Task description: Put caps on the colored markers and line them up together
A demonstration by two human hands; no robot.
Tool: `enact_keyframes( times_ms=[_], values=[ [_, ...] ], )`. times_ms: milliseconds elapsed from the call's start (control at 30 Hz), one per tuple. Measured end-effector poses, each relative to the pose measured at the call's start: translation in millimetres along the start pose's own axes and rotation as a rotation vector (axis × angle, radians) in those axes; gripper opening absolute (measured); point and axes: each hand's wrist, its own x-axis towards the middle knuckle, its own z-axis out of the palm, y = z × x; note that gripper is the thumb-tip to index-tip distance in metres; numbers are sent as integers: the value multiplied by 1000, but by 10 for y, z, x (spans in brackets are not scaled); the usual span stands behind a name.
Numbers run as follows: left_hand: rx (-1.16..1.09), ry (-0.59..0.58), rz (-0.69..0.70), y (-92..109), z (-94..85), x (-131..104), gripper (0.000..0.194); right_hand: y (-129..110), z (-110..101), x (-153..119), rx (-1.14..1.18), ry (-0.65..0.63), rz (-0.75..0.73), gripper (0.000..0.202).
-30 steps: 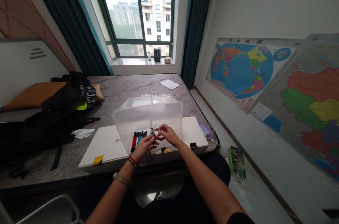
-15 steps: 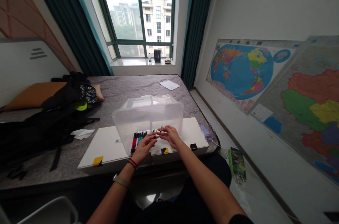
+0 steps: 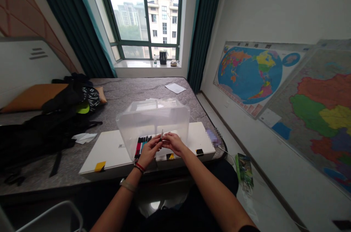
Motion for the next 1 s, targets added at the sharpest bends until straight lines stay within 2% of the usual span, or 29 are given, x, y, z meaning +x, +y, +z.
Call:
enact_keyframes(
  times_ms=[200,367,467,600,733,867,1000],
  values=[
    [25,-10,-1,-77,-22,20,39,38,-46,-13,6,-44,28,20],
    [-9,70,-47,-169,24,44,45,117,-51,-20,42,40,-14,25],
    [6,45,-32,-164,49,27,44,104,-46,-25,-42,132,-94,27],
    [63,29,-21,-139,61,14,47,-1,-86,-34,-259,230,-291,28],
    [181,-9,60,-109,97,25,42,-105,-148,-47,-357,146,-381,28],
    [297,-89,170,-44,149,13,33,-157,-194,-74,-427,59,-347,27],
    [383,-78,223,6,166,-12,31,-191,-220,-113,-488,33,-315,29]
  ],
)
